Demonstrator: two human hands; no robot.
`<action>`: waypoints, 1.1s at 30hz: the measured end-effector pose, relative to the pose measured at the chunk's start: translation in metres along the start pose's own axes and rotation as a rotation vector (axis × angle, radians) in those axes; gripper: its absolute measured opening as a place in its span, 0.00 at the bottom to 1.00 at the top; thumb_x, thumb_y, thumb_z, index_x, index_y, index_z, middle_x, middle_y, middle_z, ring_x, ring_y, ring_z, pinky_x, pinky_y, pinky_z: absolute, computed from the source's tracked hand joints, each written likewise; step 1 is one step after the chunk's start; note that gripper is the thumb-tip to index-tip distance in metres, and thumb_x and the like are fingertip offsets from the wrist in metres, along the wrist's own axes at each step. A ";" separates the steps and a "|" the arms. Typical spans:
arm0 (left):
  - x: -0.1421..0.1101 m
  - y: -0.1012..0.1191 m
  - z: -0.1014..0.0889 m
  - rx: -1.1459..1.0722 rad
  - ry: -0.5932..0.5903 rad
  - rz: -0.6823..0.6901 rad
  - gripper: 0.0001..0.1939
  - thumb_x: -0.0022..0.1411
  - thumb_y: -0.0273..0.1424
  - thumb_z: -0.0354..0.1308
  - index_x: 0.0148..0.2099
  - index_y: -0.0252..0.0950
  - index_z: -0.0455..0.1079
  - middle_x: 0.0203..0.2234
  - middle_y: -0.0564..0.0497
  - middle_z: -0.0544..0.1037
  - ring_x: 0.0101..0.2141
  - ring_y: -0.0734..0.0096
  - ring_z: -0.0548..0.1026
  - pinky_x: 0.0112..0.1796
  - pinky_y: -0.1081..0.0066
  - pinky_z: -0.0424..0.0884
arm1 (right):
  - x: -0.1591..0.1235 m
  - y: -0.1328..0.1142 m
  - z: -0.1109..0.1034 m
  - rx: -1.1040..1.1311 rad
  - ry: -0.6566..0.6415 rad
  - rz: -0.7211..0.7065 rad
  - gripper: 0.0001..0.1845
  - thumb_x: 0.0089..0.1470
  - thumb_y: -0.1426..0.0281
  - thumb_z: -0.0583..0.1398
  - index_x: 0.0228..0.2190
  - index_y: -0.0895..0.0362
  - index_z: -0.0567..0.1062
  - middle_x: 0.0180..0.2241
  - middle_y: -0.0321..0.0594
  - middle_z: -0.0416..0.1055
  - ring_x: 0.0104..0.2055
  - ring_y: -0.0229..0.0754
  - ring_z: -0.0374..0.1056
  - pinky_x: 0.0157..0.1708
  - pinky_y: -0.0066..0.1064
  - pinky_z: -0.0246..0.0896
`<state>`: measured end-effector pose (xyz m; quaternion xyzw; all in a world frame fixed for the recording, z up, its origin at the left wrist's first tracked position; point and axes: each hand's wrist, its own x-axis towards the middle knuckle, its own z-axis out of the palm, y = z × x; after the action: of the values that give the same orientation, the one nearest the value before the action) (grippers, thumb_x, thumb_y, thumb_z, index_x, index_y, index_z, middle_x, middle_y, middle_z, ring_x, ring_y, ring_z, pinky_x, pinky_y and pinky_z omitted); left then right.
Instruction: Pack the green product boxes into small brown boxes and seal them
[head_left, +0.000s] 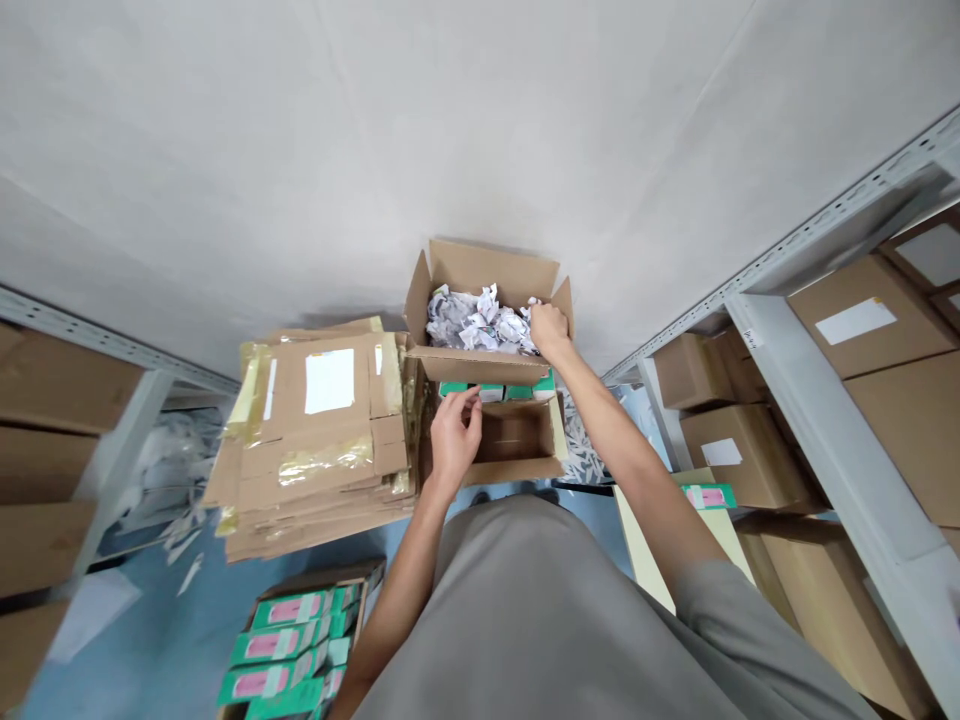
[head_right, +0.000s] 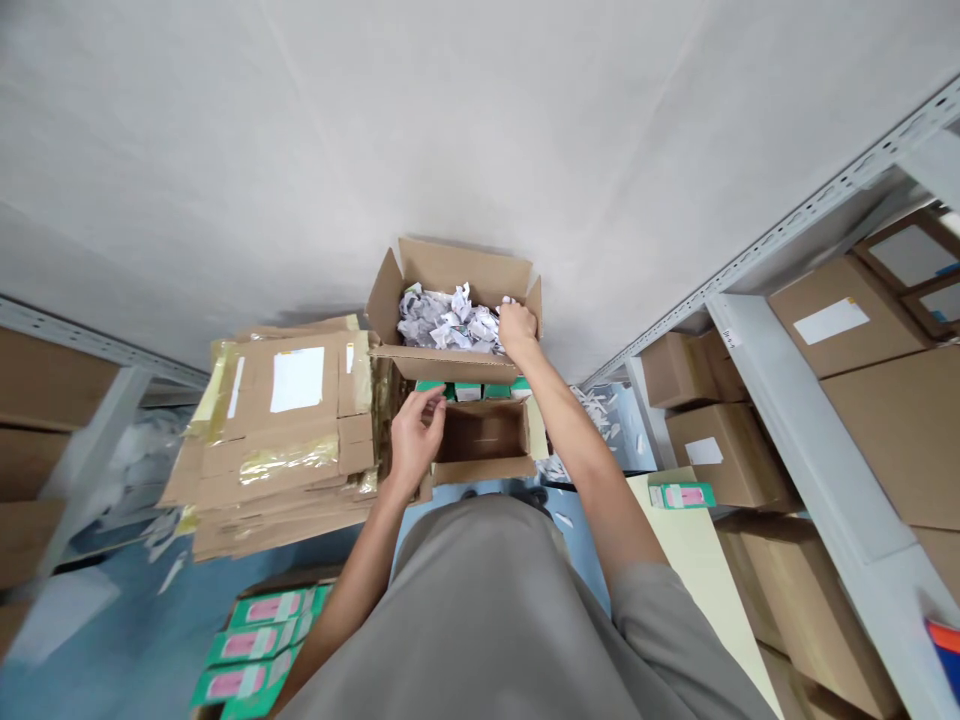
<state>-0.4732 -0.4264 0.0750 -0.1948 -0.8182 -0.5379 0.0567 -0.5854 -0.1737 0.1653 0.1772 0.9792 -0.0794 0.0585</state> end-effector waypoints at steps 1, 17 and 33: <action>-0.008 -0.008 0.002 0.023 -0.029 -0.010 0.15 0.78 0.34 0.54 0.58 0.40 0.79 0.46 0.43 0.82 0.47 0.56 0.82 0.52 0.58 0.80 | -0.003 0.004 -0.002 0.003 0.024 0.017 0.21 0.69 0.83 0.54 0.56 0.68 0.81 0.55 0.70 0.80 0.59 0.62 0.80 0.58 0.49 0.72; -0.080 -0.086 0.010 0.217 -0.226 -0.219 0.19 0.72 0.27 0.59 0.61 0.40 0.79 0.67 0.39 0.74 0.65 0.47 0.77 0.66 0.50 0.75 | -0.219 0.025 0.085 0.225 -0.186 -0.031 0.13 0.68 0.71 0.62 0.51 0.50 0.83 0.50 0.46 0.84 0.47 0.54 0.81 0.47 0.39 0.72; -0.080 -0.091 0.021 0.332 -0.255 -0.175 0.19 0.73 0.29 0.60 0.63 0.38 0.76 0.65 0.34 0.75 0.60 0.42 0.81 0.62 0.48 0.79 | -0.025 -0.030 -0.020 0.099 0.119 -0.211 0.16 0.68 0.68 0.67 0.54 0.59 0.82 0.52 0.55 0.83 0.56 0.61 0.79 0.58 0.51 0.73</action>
<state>-0.4320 -0.4594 -0.0360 -0.1774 -0.9098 -0.3699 -0.0630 -0.5746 -0.2060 0.1920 0.0802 0.9891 -0.1226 -0.0172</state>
